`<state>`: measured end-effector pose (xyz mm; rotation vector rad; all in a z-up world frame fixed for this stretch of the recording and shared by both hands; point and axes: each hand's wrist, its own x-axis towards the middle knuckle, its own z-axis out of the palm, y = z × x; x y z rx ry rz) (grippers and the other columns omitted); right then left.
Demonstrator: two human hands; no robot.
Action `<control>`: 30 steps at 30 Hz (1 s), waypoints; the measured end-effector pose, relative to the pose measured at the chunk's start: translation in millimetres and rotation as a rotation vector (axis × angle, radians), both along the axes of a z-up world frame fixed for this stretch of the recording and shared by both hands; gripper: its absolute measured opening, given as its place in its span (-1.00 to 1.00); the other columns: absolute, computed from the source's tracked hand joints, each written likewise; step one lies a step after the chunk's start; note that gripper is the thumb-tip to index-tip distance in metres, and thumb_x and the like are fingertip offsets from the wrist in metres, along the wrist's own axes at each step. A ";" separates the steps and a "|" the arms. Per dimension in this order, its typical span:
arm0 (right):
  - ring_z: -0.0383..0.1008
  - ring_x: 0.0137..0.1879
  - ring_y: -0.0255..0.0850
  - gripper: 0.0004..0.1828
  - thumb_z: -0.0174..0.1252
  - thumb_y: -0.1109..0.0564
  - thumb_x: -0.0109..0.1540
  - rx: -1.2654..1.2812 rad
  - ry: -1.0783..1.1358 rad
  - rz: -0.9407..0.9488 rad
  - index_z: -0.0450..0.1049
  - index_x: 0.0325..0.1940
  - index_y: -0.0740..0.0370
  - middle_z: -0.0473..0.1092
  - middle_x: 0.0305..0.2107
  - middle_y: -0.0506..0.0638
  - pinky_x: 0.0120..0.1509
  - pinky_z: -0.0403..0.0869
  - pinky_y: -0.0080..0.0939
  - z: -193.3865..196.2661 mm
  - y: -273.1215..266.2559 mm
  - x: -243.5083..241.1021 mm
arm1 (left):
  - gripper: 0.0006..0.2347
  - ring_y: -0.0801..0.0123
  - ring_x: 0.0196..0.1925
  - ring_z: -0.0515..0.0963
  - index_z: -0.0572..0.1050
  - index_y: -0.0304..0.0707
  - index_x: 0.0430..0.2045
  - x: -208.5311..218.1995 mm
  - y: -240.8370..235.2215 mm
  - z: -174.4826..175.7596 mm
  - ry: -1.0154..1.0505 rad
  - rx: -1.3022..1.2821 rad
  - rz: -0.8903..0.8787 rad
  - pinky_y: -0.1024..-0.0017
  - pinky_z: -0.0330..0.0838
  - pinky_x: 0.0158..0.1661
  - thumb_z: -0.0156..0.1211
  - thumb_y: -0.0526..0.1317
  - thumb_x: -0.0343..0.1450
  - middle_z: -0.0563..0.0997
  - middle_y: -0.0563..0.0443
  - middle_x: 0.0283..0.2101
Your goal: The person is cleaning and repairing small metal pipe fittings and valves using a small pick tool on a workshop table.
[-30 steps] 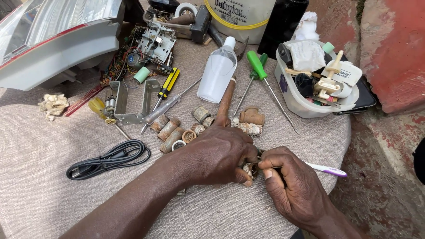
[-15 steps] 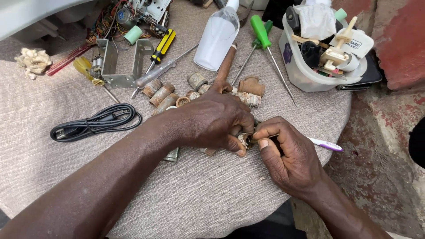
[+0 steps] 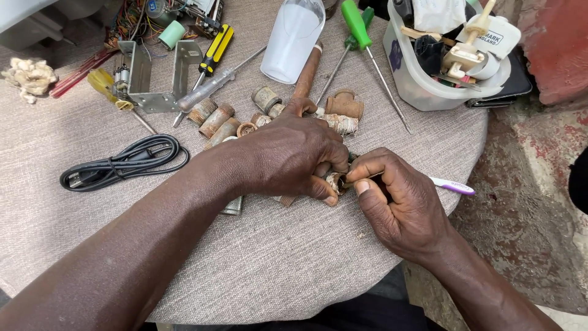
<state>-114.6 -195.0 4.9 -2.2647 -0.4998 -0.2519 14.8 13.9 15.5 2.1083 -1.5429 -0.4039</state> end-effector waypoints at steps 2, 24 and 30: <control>0.55 -0.06 -0.15 -0.84 -0.02 0.14 0.42 -0.043 -0.056 0.000 0.45 -0.02 0.19 0.47 -0.16 0.02 0.07 0.50 -0.14 -2.3 3.2 -1.8 | -0.77 0.32 -0.18 0.62 0.61 0.12 -0.48 -0.4 0.9 -2.1 0.005 -0.002 0.000 -0.11 -0.02 0.31 0.60 0.06 0.27 0.63 0.28 -0.41; 0.49 -0.24 -0.31 -0.79 0.02 0.05 0.41 0.013 0.112 -0.082 0.51 0.00 0.15 0.52 -0.21 -0.10 -0.10 0.44 -0.25 1.9 -13.6 8.4 | -0.78 0.34 -0.06 0.67 0.67 0.23 -0.40 1.2 -4.6 -2.7 -0.054 0.070 -0.008 -0.22 -0.14 0.38 0.59 0.06 0.21 0.71 0.31 -0.33; 0.55 -0.17 -0.26 -0.79 -0.02 0.03 0.42 -0.033 0.089 0.006 0.47 0.01 0.13 0.52 -0.17 -0.07 -0.01 0.47 -0.23 -1.1 -13.5 10.9 | -0.73 0.22 -0.04 0.66 0.62 0.12 -0.39 0.1 -5.8 -4.8 -0.118 0.082 -0.022 -0.25 -0.09 0.38 0.55 0.12 0.25 0.70 0.22 -0.35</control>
